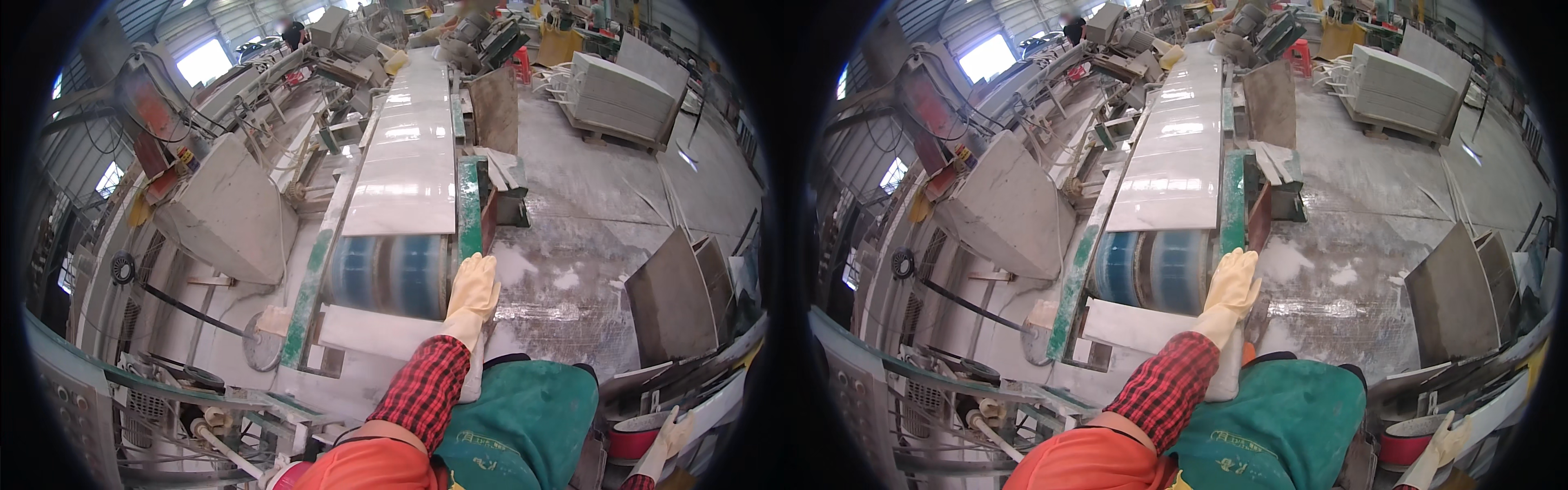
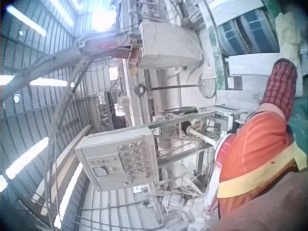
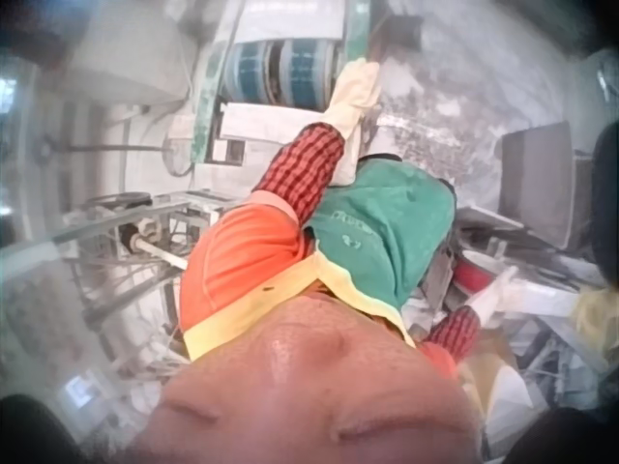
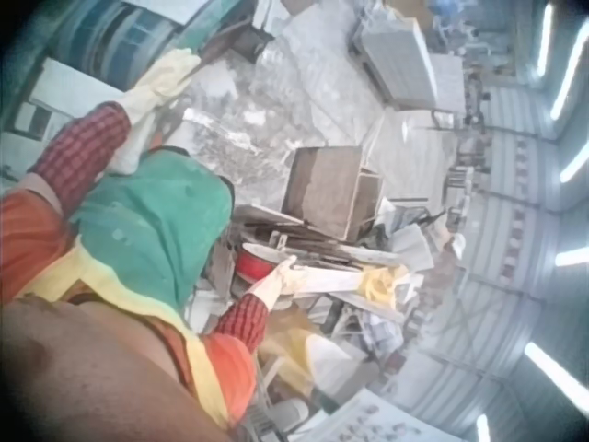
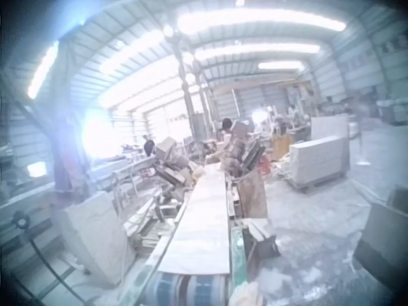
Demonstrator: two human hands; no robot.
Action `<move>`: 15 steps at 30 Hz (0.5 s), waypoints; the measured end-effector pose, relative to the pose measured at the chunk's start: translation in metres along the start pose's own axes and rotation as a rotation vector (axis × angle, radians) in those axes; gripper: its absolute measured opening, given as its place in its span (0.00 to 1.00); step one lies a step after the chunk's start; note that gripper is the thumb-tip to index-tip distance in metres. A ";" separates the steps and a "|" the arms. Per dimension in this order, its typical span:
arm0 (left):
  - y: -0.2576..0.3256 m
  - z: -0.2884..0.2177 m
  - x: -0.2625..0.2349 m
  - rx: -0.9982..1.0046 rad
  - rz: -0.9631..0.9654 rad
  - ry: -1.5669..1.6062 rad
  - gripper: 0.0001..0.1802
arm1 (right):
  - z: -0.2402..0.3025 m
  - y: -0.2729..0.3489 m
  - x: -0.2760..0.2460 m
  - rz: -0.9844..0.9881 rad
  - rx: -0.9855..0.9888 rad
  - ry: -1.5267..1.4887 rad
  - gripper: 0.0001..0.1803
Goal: The person repeatedly picks up rectangular panels from a conveyor belt and places them into a nearby bin. The person handles the panels one at a time, moving them from the moving belt to the collection area.
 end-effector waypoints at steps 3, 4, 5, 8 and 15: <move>0.001 -0.001 -0.004 0.009 -0.003 0.012 0.22 | -0.006 -0.004 -0.025 0.214 0.066 0.016 0.35; 0.001 0.001 -0.006 0.007 -0.001 0.018 0.22 | -0.010 -0.004 -0.026 0.163 0.101 0.001 0.34; 0.001 0.001 -0.006 0.011 -0.014 0.017 0.22 | -0.017 -0.002 -0.027 0.109 0.141 -0.015 0.33; 0.002 0.006 -0.003 -0.003 -0.003 0.028 0.21 | -0.033 -0.003 0.024 0.112 0.086 -1.120 0.31; 0.000 -0.001 -0.004 0.041 -0.087 0.096 0.21 | -0.131 -0.075 0.102 0.230 0.037 -1.046 0.34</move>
Point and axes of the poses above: each hand's wrist, its own y-axis away from the middle knuckle, its own x-axis out of the palm, z = x × y, the point moved 9 cm from there along -y, towards the middle knuckle, and after that the axes turned 12 degrees about z, right-handed, at the moved point
